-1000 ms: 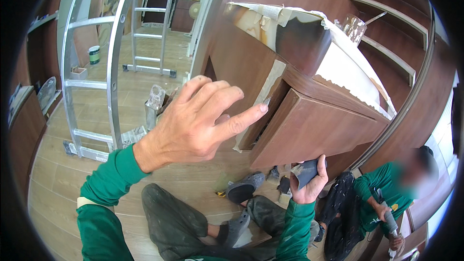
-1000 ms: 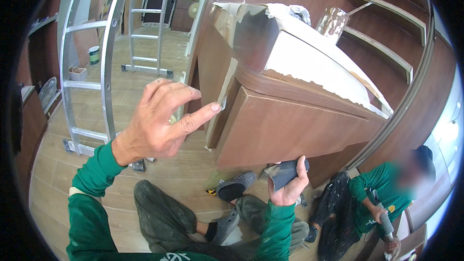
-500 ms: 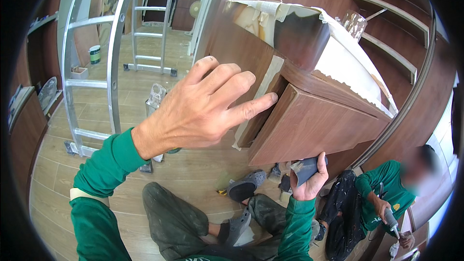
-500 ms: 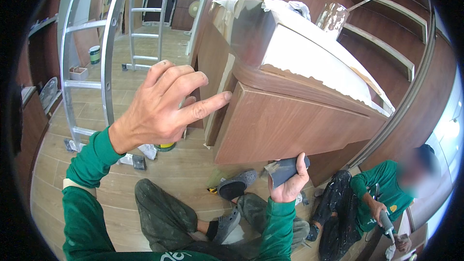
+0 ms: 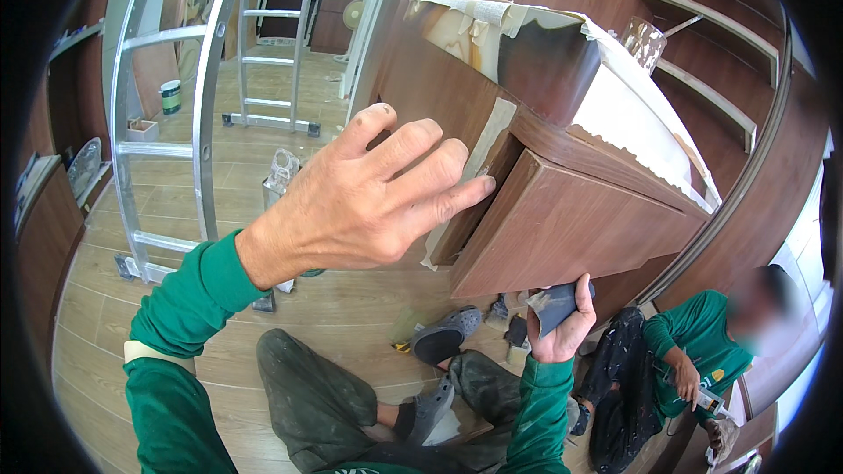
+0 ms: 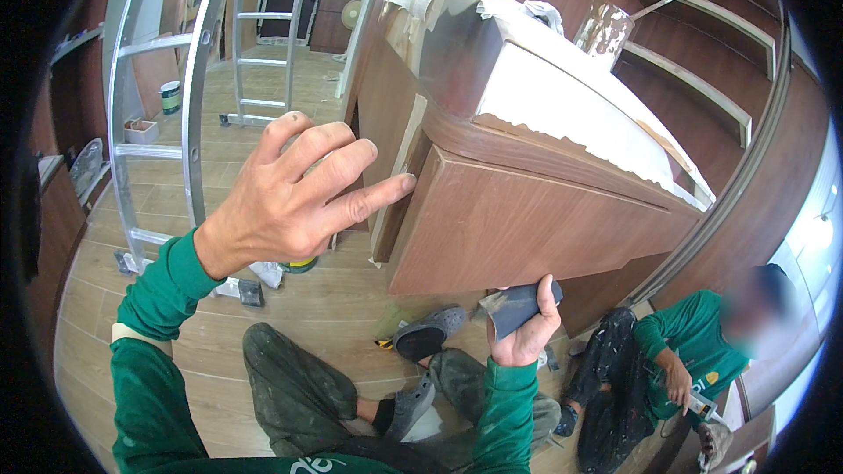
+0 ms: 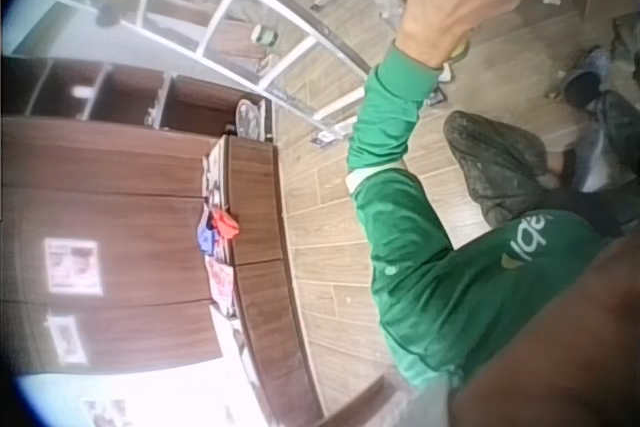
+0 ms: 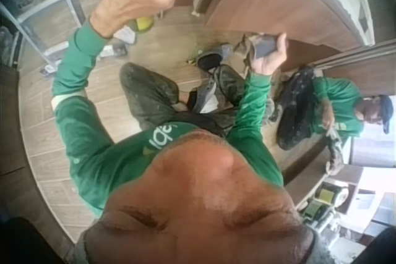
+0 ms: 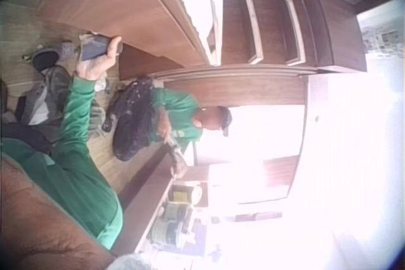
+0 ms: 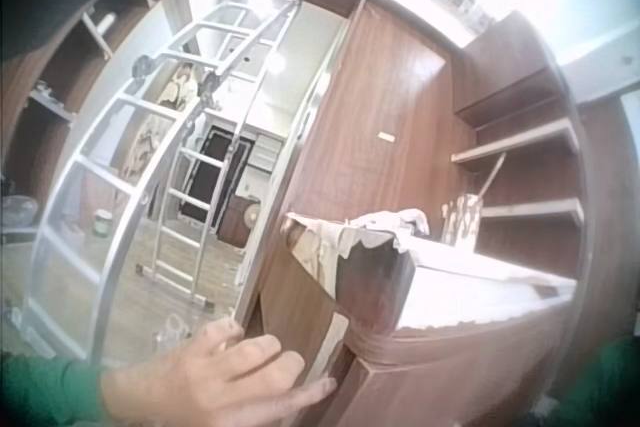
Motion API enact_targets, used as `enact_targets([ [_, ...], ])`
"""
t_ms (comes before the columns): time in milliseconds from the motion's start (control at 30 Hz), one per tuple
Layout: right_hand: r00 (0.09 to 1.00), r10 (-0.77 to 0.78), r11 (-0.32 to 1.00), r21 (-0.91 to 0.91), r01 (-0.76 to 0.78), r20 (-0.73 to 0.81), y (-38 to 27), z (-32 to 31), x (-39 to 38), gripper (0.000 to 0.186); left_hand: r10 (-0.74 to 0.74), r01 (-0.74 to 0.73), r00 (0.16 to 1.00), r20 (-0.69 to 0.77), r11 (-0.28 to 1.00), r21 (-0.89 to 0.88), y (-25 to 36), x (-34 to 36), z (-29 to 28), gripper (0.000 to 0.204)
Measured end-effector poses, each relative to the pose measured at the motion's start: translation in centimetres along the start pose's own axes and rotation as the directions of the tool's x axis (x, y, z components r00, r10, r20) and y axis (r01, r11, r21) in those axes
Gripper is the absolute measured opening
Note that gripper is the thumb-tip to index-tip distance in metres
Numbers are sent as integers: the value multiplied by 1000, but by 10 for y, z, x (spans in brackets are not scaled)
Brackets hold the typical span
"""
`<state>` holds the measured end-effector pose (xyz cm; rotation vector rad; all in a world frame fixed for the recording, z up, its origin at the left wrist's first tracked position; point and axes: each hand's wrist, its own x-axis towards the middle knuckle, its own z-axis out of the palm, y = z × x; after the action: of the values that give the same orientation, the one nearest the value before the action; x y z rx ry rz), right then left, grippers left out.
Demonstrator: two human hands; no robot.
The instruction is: The person applies adhesive to the edge of a wooden cabinet and presses a trim piece into place. They then use a utility knife to trim excess material and smooth the seam with a scraper. A coworker assists by applying adhesive to other sections.
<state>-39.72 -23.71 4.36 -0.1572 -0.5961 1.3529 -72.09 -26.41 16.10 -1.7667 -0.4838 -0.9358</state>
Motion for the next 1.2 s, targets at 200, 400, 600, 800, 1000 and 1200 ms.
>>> enact_targets([
  [200,999,25,1000,-6,-25,48,-2,-4,0,28,30,-29,999,38,999,-16,1,-7,-4,46],
  [400,1000,4,1000,4,-4,-25,-1,2,0,28,-58,56,998,-13,992,-112,-5,-6,-10,40],
  [600,999,6,1000,-10,-6,-50,-1,7,-2,29,-96,92,995,-32,991,-97,-7,-4,-3,63],
  [800,999,19,1000,9,-18,-31,-1,5,-3,27,-44,44,999,-9,999,-10,-10,-2,-1,54],
  [1000,999,29,1000,-1,-29,13,-2,-2,0,25,-8,9,1000,-26,999,48,-14,-1,6,52],
  [1200,999,13,1000,10,-13,-40,-1,4,-1,24,16,-11,999,-30,988,157,-16,-4,8,48],
])
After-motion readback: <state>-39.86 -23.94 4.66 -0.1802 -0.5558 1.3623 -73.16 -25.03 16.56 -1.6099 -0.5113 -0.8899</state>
